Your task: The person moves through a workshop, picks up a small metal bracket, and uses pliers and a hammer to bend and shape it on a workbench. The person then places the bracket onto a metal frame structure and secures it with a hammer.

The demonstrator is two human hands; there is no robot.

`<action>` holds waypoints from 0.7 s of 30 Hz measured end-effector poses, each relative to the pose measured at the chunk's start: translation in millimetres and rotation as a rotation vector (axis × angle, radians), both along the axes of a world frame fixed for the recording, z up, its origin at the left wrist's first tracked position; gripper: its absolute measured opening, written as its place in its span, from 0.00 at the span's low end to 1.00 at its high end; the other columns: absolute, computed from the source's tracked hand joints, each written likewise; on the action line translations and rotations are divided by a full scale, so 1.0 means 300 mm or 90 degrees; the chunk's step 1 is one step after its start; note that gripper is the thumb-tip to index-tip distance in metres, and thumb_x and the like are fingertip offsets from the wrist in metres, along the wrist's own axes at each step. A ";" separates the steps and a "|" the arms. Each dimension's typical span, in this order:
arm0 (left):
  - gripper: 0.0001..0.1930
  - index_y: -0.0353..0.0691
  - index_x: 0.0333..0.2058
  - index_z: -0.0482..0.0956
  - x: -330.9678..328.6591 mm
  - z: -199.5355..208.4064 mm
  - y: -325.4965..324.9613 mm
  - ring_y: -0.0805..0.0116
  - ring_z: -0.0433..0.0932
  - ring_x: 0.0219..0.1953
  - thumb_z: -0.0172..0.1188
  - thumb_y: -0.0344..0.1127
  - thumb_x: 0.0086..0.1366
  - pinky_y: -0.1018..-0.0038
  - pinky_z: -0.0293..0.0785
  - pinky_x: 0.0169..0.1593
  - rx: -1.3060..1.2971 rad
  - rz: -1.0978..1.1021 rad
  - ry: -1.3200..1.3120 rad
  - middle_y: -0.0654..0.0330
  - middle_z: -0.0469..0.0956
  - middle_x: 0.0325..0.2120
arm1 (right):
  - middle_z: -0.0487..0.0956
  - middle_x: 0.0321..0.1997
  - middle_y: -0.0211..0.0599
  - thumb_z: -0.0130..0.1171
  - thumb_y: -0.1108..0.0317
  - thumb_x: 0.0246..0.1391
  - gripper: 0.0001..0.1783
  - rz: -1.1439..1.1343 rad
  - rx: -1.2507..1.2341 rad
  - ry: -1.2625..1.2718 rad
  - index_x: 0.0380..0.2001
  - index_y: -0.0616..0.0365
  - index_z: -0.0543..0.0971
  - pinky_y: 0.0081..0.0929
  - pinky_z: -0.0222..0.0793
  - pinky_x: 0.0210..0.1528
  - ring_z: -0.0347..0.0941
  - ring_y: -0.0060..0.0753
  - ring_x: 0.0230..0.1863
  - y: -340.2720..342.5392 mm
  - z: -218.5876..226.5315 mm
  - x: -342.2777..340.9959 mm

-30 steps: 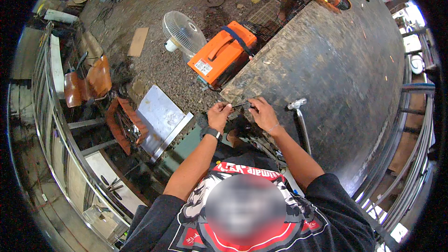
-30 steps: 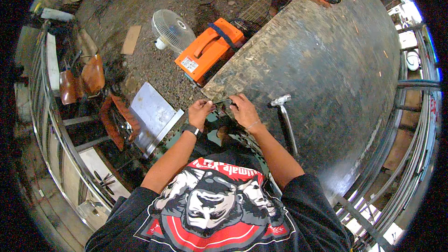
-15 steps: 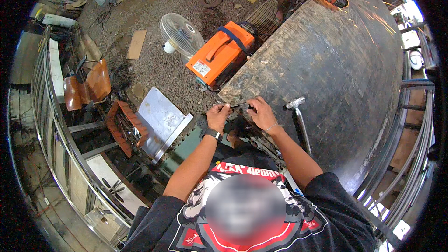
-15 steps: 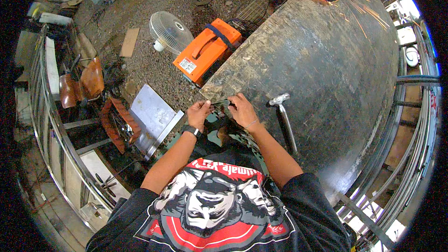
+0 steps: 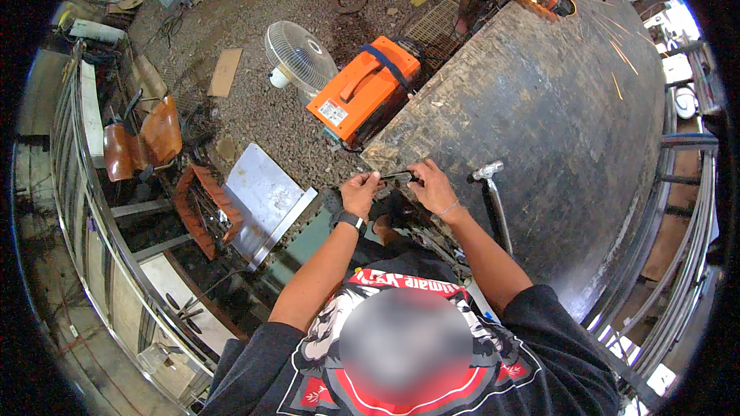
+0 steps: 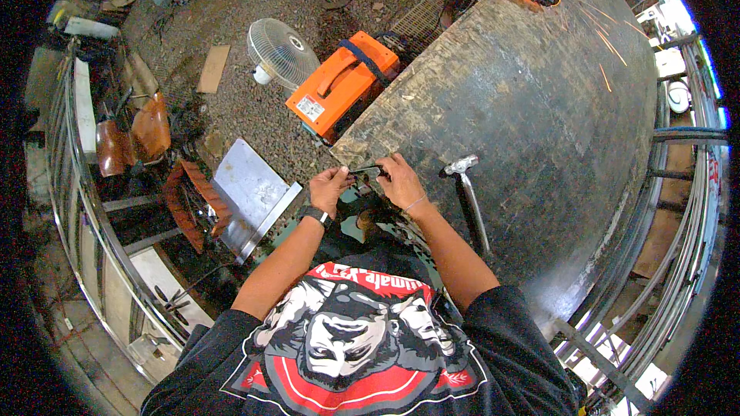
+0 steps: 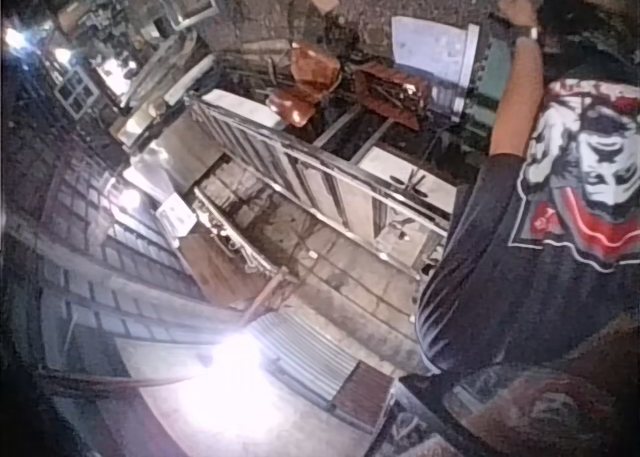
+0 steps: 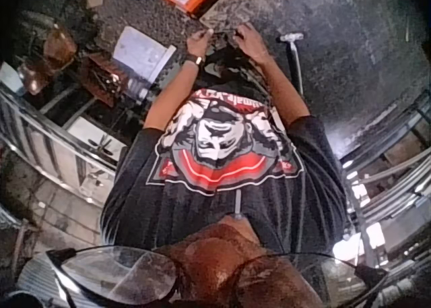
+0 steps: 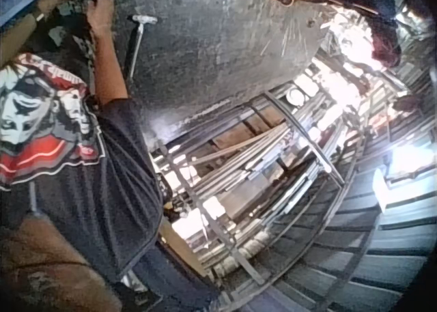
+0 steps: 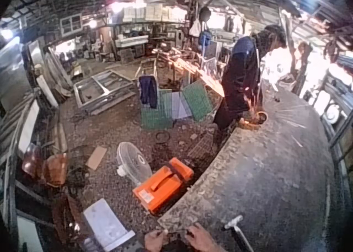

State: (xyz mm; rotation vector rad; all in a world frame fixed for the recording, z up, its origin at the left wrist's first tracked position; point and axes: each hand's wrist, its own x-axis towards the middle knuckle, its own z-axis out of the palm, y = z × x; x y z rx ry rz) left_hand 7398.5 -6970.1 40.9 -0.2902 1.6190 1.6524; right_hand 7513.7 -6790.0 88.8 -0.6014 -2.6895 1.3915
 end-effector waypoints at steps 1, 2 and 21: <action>0.19 0.26 0.46 0.79 0.002 -0.004 0.001 0.62 0.86 0.40 0.68 0.39 0.68 0.70 0.83 0.46 0.002 0.005 0.002 0.53 0.84 0.38 | 0.72 0.40 0.44 0.68 0.76 0.53 0.18 0.004 -0.009 -0.006 0.48 0.60 0.78 0.42 0.74 0.42 0.78 0.47 0.37 0.004 0.000 -0.001; 0.18 0.26 0.45 0.79 0.002 -0.008 0.001 0.63 0.86 0.39 0.69 0.39 0.68 0.70 0.83 0.46 -0.003 0.007 0.003 0.53 0.84 0.38 | 0.72 0.40 0.43 0.68 0.76 0.53 0.18 0.008 -0.017 -0.013 0.48 0.60 0.78 0.41 0.74 0.42 0.78 0.46 0.36 0.007 0.000 -0.002; 0.14 0.35 0.41 0.82 -0.008 0.013 -0.010 0.69 0.85 0.37 0.69 0.41 0.68 0.73 0.81 0.44 0.015 -0.007 -0.032 0.57 0.85 0.36 | 0.74 0.42 0.43 0.69 0.77 0.51 0.19 -0.009 -0.041 -0.030 0.47 0.60 0.79 0.40 0.75 0.44 0.77 0.45 0.39 0.005 0.009 -0.009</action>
